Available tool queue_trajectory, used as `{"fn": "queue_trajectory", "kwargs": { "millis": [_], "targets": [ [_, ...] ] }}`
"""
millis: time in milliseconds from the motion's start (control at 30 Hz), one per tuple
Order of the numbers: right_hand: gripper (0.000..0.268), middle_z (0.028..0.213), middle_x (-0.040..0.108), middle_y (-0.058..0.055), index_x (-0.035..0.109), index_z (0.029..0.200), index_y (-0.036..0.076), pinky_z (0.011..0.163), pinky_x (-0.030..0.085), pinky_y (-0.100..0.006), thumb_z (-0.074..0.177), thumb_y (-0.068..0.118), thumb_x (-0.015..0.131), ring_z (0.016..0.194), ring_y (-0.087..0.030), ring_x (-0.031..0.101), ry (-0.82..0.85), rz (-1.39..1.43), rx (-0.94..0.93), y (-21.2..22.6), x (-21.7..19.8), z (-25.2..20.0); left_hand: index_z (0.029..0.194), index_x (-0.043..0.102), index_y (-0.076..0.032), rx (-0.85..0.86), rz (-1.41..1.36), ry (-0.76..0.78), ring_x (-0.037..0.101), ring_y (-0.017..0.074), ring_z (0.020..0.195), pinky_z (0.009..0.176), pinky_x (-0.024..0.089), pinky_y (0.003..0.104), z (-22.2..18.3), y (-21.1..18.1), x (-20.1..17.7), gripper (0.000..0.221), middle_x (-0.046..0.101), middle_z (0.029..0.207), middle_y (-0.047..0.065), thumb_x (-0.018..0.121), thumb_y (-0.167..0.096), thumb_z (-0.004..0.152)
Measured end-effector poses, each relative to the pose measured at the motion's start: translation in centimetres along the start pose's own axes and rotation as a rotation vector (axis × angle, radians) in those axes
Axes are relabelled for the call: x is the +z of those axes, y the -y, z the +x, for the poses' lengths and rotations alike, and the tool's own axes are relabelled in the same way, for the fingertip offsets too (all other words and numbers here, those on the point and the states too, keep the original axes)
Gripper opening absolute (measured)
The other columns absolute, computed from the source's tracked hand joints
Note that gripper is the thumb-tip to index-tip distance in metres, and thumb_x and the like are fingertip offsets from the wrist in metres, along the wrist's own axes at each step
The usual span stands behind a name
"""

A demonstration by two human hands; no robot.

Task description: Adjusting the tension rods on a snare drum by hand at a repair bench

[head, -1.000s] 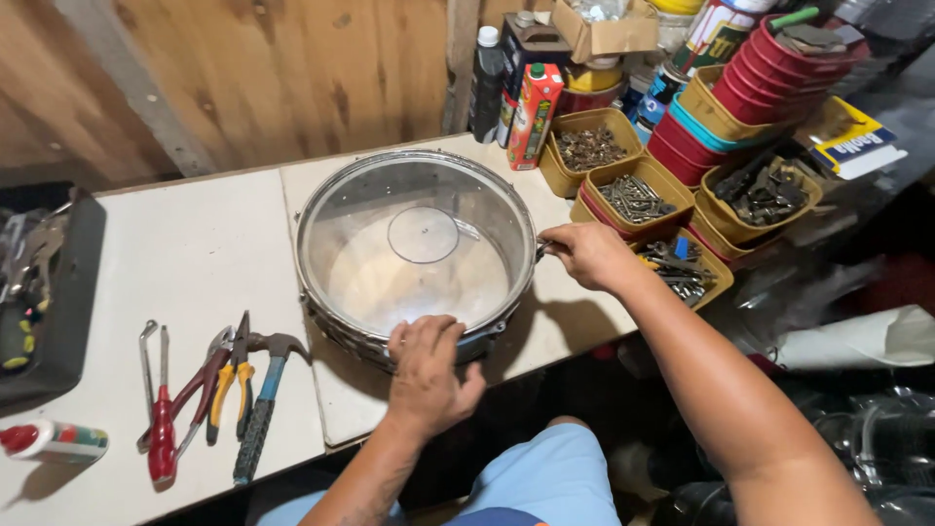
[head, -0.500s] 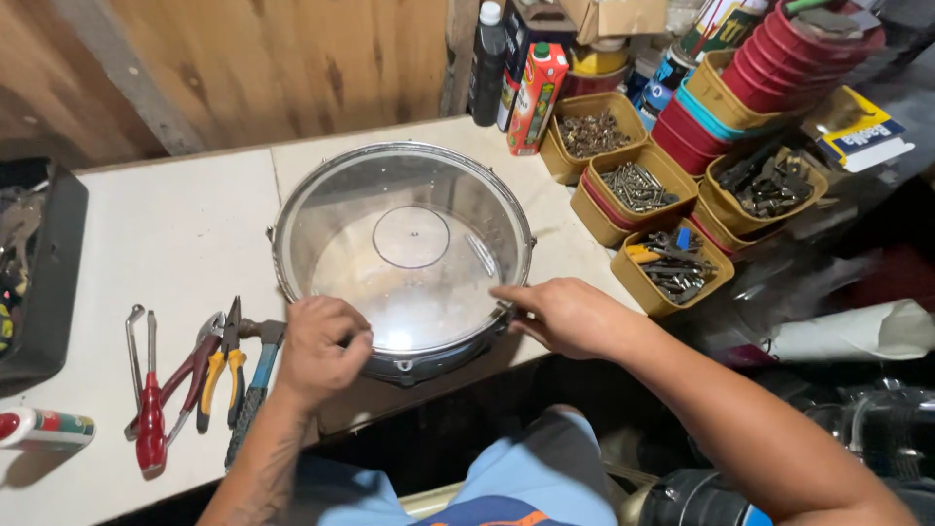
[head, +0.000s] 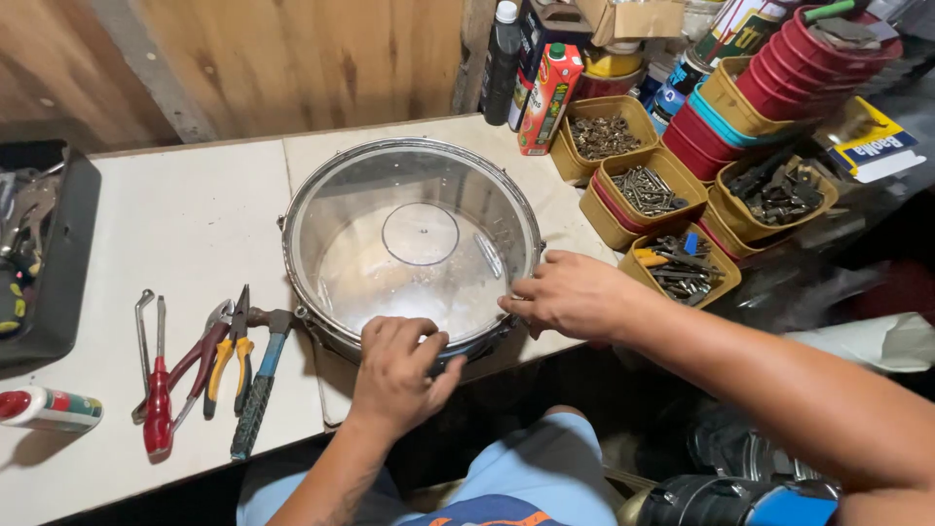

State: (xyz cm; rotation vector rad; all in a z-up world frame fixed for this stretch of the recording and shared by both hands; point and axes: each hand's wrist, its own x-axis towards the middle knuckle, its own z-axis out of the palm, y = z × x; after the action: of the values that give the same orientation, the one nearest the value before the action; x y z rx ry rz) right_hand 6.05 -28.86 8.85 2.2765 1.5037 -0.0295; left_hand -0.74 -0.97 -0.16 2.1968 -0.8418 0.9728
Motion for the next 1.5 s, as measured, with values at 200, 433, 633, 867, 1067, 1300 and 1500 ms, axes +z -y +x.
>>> {"fn": "queue_trajectory", "kwargs": {
  "millis": [200, 433, 633, 867, 1067, 1300, 1500],
  "targets": [
    [0.049, 0.067, 0.065, -0.009, 0.066, 0.069, 0.012, 0.057, 0.051, -0.051, 0.103, 0.045, 0.057, 0.058, -0.037, 0.066, -0.206, 0.175, 0.242, 2.0, 1.6, 1.9, 0.081, 0.067, -0.013, -0.048, -0.021, -0.056, 0.057, 0.0283, 0.074, 0.077, 0.040, 0.044, 0.4, -0.3, 0.1, 0.017, 0.064, 0.085, 0.004, 0.080, -0.023, 0.086],
    [0.070, 0.059, 0.056, -0.022, 0.051, 0.059, 0.001, 0.067, 0.044, -0.043, 0.104, 0.055, 0.046, 0.062, -0.036, 0.060, 0.103, 0.891, 0.888, 2.7, 0.7, 1.9, 0.085, 0.066, -0.012, -0.122, 0.033, -0.122, 0.056, 0.0325, 0.079, 0.081, 0.041, 0.047, -0.6, -1.2, 1.2, 0.016, 0.063, 0.092, 0.007, 0.079, -0.022, 0.085],
    [0.028, 0.088, 0.062, -0.009, 0.064, 0.091, 0.014, 0.065, 0.055, -0.057, 0.098, 0.041, 0.058, 0.076, -0.040, 0.068, -0.137, 0.304, 0.668, 1.4, 0.3, -0.9, 0.087, 0.069, -0.014, -0.110, 0.027, -0.152, 0.057, 0.0288, 0.080, 0.081, 0.040, 0.044, -1.0, -0.8, 1.6, 0.014, 0.065, 0.092, 0.005, 0.079, -0.024, 0.086],
    [0.045, 0.145, 0.057, 0.002, 0.061, 0.138, 0.022, 0.071, 0.048, -0.042, 0.095, 0.037, 0.055, 0.080, -0.026, 0.068, -0.025, -0.062, 0.046, 0.1, 0.6, -0.6, 0.085, 0.069, -0.015, -0.111, 0.034, -0.153, 0.058, 0.0270, 0.080, 0.082, 0.040, 0.042, -1.0, -0.9, 1.6, 0.015, 0.066, 0.091, 0.003, 0.080, -0.024, 0.085],
    [0.039, 0.136, 0.060, 0.000, 0.066, 0.130, 0.020, 0.066, 0.047, -0.042, 0.093, 0.028, 0.054, 0.072, -0.027, 0.069, -0.056, -0.113, -0.058, -0.2, 0.2, 0.3, 0.085, 0.069, -0.014, -0.108, 0.036, -0.138, 0.058, 0.0271, 0.081, 0.083, 0.041, 0.042, -1.0, -0.9, 1.4, 0.015, 0.066, 0.091, 0.003, 0.079, -0.025, 0.086],
    [0.028, 0.074, 0.062, -0.002, 0.062, 0.078, 0.016, 0.067, 0.048, -0.045, 0.095, 0.038, 0.066, 0.060, -0.032, 0.062, -0.201, 0.155, 0.090, 0.8, -0.2, 1.1, 0.085, 0.067, -0.015, -0.109, 0.040, -0.143, 0.058, 0.0268, 0.081, 0.083, 0.040, 0.043, -0.9, -0.8, 1.5, 0.014, 0.065, 0.091, 0.003, 0.078, -0.024, 0.086],
    [0.059, 0.068, 0.068, -0.023, 0.068, 0.063, 0.007, 0.071, 0.048, -0.058, 0.101, 0.048, 0.047, 0.077, -0.047, 0.067, -0.155, 0.480, 0.868, 5.8, 3.6, 3.0, 0.084, 0.068, -0.015, -0.114, 0.039, -0.148, 0.060, 0.0266, 0.082, 0.084, 0.041, 0.043, -1.0, -0.8, 1.5, 0.015, 0.066, 0.090, 0.003, 0.078, -0.026, 0.086]
  ]
}}
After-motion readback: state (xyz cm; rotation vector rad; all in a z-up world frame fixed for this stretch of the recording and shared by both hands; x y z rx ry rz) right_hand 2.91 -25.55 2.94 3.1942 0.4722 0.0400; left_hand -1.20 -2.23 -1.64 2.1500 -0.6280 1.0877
